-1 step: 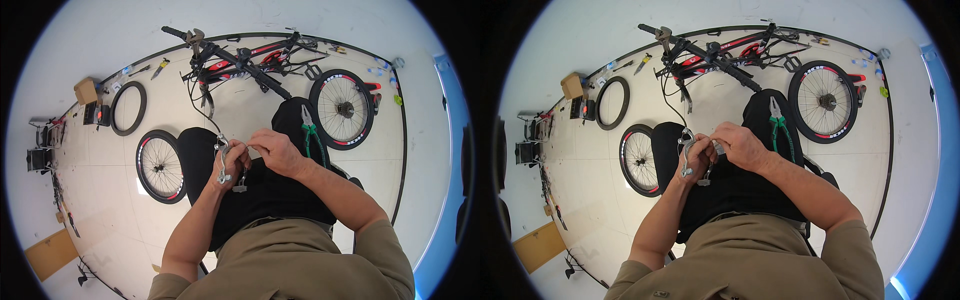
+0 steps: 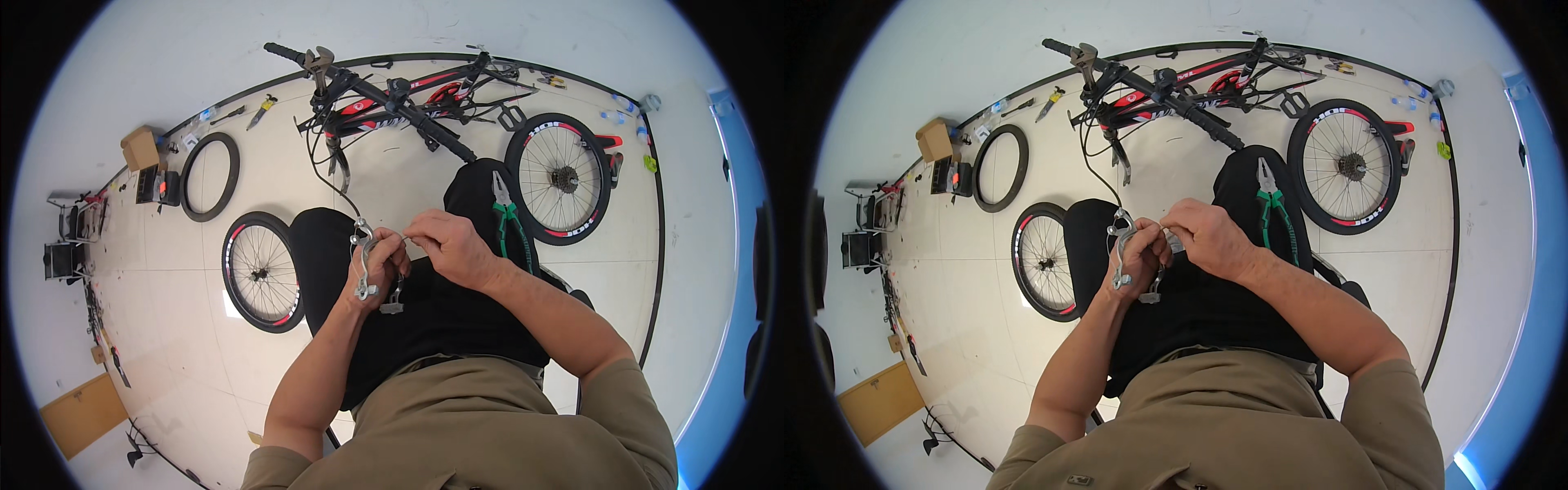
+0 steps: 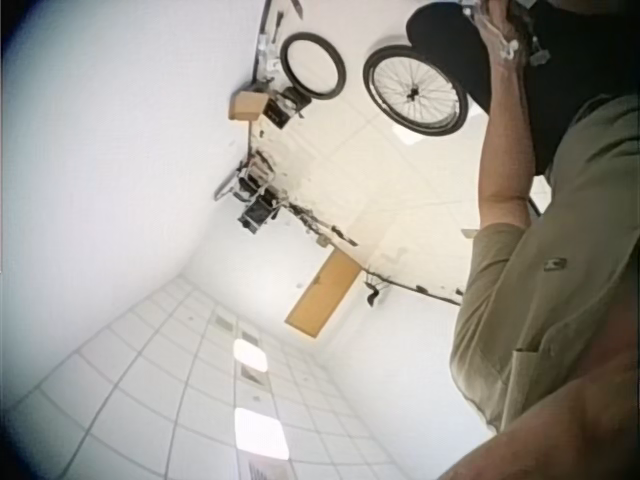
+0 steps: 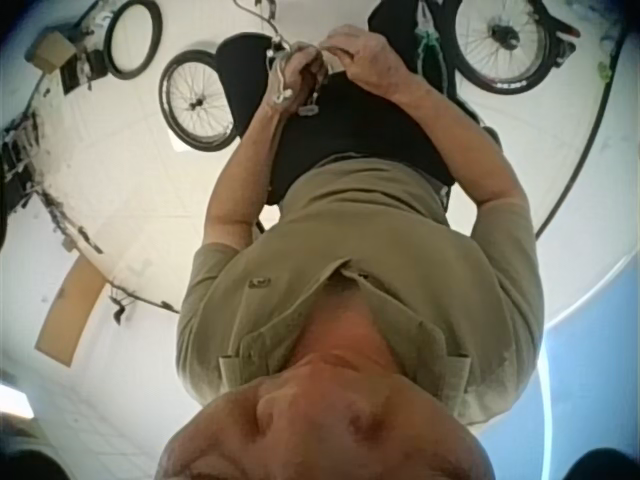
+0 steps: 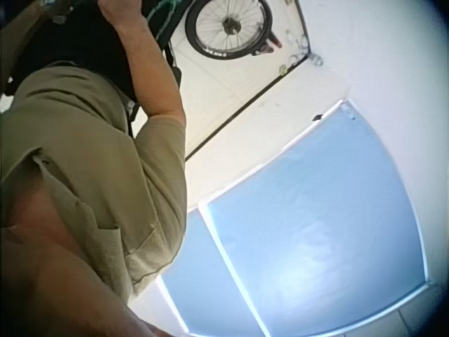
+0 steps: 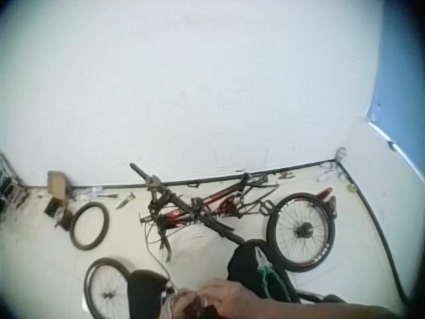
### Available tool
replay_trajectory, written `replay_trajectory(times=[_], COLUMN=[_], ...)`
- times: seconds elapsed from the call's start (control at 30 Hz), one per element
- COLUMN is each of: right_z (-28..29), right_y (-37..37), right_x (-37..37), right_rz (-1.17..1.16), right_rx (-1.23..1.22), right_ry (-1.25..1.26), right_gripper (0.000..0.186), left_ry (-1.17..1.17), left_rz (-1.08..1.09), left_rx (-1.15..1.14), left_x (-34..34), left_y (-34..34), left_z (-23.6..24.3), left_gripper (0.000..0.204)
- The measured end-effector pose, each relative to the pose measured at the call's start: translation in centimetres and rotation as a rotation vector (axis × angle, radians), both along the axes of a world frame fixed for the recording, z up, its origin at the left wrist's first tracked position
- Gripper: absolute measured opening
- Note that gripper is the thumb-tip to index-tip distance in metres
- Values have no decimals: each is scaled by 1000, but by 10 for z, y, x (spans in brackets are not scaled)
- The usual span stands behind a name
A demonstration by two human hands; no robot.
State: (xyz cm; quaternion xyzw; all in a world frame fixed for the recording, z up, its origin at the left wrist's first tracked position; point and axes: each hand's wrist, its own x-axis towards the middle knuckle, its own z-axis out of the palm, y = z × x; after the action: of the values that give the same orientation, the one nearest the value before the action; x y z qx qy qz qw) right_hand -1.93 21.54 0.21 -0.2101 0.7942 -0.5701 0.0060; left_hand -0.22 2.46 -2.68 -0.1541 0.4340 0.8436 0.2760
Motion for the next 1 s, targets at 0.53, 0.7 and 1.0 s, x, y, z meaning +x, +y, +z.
replay_trajectory(times=[0.53, 0.7, 1.0], right_z=[3, -3, -5], right_y=[3, -2, 7], right_x=[-1, 1, 1], right_rz=[14, -96, -97], right_rx=[82, 8, 53], right_ry=[-211, -250, -274], right_gripper=[17, 18, 44], left_ry=[14, 1, -12], left_rz=[-39, -28, -23], left_rx=[17, 37, 51], left_x=[0, -1, -1], left_y=[-2, -1, -1], left_z=[1, 3, 4], left_gripper=[18, 18, 18])
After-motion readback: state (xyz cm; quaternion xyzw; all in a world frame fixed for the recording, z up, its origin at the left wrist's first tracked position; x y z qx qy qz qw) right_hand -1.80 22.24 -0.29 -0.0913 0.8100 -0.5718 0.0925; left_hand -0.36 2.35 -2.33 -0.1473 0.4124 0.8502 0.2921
